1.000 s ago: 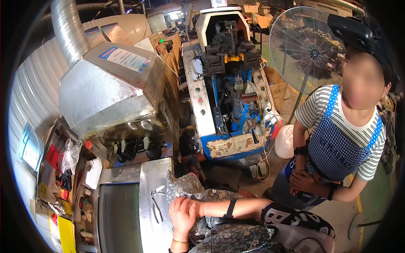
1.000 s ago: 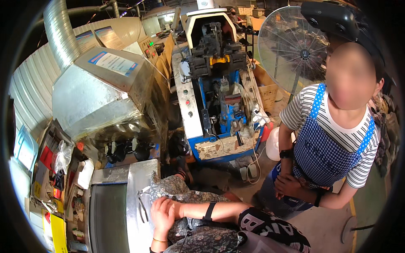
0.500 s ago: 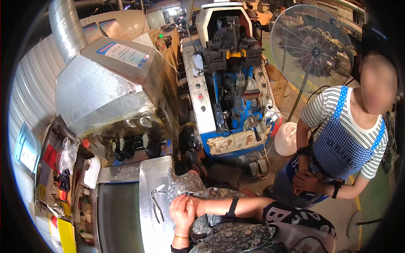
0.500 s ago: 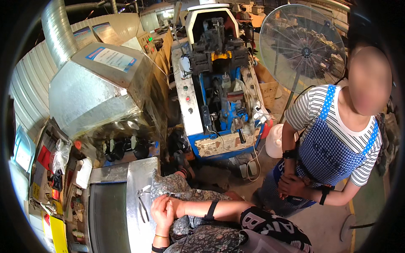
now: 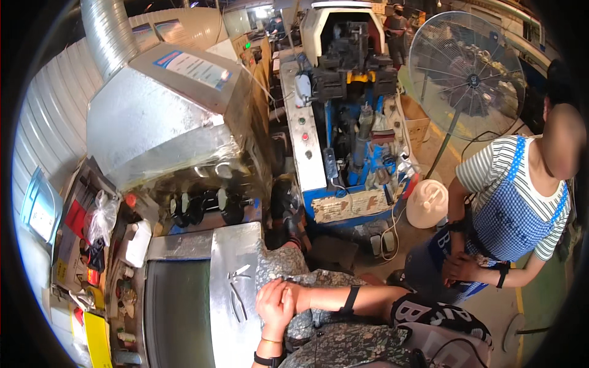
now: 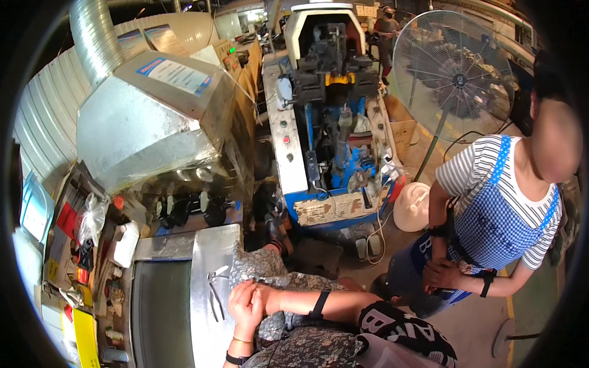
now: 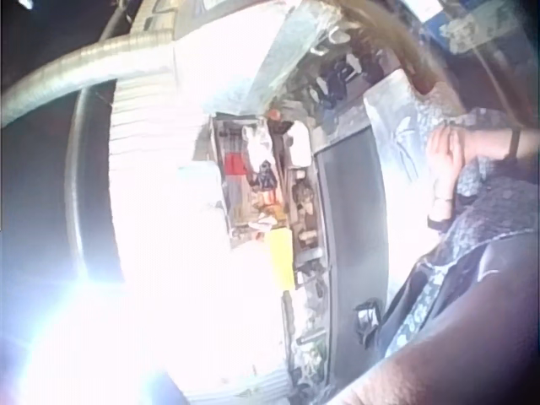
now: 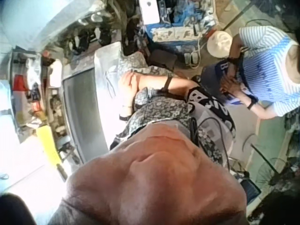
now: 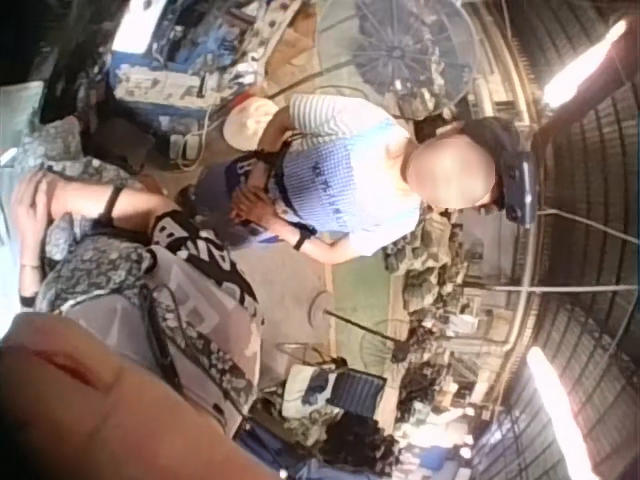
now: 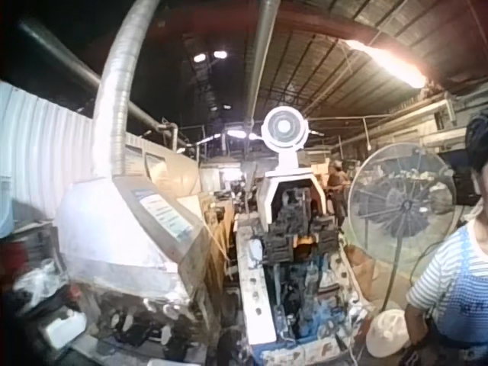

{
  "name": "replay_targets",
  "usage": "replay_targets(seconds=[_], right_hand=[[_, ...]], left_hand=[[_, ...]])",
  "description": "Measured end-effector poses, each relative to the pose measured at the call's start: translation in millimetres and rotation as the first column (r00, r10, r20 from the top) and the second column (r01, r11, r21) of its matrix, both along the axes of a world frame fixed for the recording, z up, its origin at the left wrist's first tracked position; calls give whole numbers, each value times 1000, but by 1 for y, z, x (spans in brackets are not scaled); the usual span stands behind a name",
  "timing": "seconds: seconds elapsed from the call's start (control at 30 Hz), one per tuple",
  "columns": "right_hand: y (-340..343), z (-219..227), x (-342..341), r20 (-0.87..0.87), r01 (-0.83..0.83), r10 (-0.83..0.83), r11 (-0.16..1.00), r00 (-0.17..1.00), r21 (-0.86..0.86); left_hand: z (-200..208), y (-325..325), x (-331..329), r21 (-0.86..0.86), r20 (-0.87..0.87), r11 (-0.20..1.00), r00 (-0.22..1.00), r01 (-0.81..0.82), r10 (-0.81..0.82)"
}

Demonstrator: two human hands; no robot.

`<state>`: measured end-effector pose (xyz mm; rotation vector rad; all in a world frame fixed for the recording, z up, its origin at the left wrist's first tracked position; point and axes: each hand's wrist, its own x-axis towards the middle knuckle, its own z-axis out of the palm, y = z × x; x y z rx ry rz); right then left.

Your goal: Checking shoe uppers and preparing them for lasting or sole attachment in a manufacturing facility.

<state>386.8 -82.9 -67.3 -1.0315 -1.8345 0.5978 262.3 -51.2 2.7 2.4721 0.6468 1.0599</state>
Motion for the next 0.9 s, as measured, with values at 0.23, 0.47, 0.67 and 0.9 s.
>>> replay_targets(seconds=[0.23,0.47,0.67,0.9], right_hand=[[-1,0,-6,-33,-1,1,1000,999,13],[-2,-1,-3,-22,-19,19,999,1000,-41],[-4,1,-4,-94,-2,5,999,996,33],[-2,1,-2,-72,2,1,999,997,46]], left_hand=[[-2,1,-1,7,28,1000,1000,15,-15],[-2,2,1,8,16,1000,1000,3,-3],[0,-1,3,8,15,1000,1000,-1,1],[4,-3,5,18,4,1000,1000,2,-2]])
